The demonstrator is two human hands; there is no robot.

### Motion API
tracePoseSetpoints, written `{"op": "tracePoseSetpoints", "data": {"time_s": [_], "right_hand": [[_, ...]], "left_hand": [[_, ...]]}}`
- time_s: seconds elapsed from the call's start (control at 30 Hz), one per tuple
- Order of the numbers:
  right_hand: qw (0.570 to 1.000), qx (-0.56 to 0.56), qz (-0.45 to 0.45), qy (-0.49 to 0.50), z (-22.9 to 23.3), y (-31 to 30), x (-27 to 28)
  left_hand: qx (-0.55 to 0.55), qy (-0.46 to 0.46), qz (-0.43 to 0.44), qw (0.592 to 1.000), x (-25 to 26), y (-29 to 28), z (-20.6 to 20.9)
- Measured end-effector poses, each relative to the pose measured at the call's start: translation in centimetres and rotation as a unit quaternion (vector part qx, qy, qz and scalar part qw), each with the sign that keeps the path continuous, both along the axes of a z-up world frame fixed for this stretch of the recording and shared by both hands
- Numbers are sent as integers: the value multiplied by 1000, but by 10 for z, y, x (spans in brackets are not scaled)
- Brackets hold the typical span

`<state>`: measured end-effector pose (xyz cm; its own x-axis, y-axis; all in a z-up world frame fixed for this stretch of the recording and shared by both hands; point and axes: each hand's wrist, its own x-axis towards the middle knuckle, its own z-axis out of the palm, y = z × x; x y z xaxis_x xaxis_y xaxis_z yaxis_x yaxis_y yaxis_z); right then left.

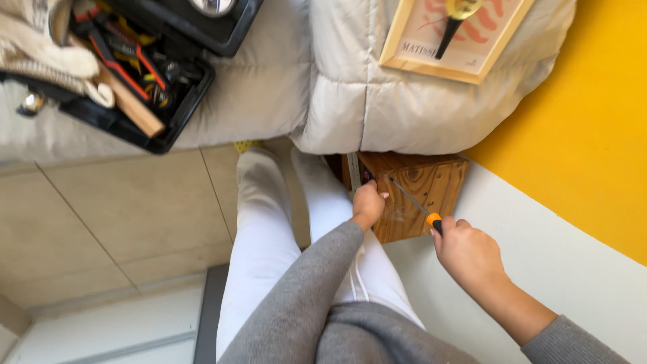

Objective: Repairing a small wooden shelf by removing a screw and hammering in a nail.

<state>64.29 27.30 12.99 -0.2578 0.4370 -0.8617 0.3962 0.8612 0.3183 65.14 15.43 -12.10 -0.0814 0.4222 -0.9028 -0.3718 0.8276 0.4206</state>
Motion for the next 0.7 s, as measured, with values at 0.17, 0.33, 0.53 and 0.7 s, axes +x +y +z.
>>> {"op": "tracePoseSetpoints", "data": {"time_s": [0.17,0.33,0.53,0.7], "right_hand": [[920,17,-392,14,-25,30,23],[581,30,-811,-61,-20,30,45],[564,-2,-825,35,-15,14,79],[894,53,-444,-21,-1,14,26]], "left_hand": [[8,2,-2,1000,-2,3,-5],[16,20,14,1000,14,-4,-2],[41,45,-30,998,9,0,-12],[-17,-169,191,967,48,-2,6]]}}
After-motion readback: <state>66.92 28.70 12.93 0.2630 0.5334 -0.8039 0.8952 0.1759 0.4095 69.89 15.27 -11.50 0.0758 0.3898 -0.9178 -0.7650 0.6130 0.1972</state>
